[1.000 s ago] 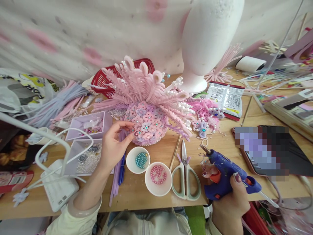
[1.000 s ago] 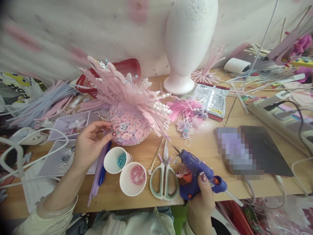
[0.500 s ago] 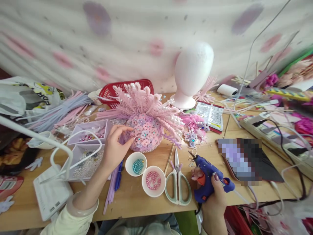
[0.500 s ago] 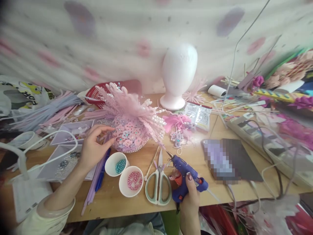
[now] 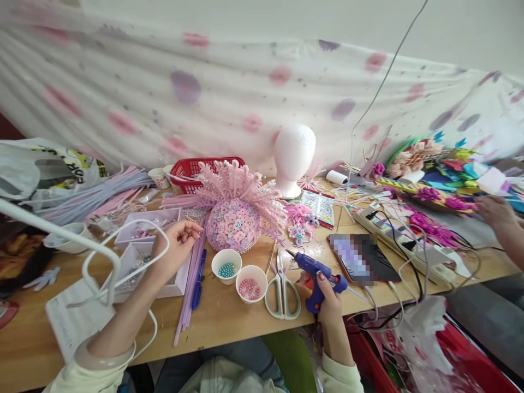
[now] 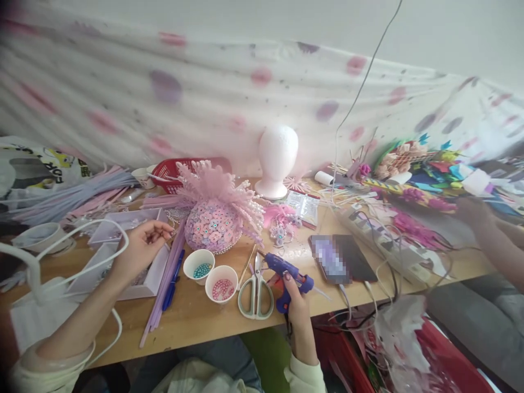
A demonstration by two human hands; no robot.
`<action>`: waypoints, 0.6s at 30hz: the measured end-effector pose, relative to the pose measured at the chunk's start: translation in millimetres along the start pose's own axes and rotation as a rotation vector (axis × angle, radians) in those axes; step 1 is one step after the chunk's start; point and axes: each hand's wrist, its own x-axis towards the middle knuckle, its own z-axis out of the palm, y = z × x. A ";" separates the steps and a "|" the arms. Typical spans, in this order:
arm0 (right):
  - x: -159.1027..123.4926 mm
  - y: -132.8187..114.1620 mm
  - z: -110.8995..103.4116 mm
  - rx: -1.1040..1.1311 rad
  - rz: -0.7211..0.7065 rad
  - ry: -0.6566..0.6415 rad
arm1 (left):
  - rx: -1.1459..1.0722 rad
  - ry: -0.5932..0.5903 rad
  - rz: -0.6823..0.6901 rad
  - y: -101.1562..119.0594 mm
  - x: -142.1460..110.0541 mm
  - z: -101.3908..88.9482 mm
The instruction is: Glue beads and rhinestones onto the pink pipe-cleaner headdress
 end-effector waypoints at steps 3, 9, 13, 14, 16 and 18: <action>6.4 -19.0 4.3 -0.132 -0.059 -0.120 | 0.085 -0.053 0.012 2.7 -8.8 -12.6; 43.4 -54.0 34.4 -0.687 -0.566 -0.399 | 0.250 -0.203 -0.066 -2.9 -28.8 -41.6; 66.7 -49.8 42.2 -0.841 -0.867 -0.503 | 0.394 -0.207 -0.136 -11.0 -36.2 -65.7; 70.4 -46.4 42.1 -0.861 -0.915 -0.522 | 0.425 -0.199 -0.142 -14.0 -36.6 -72.2; 75.2 -39.2 41.1 -0.883 -0.963 -0.545 | 0.449 -0.169 -0.144 -20.3 -37.4 -83.3; 77.6 -32.6 40.0 -0.889 -0.984 -0.562 | 0.424 -0.149 -0.128 -23.5 -40.7 -87.6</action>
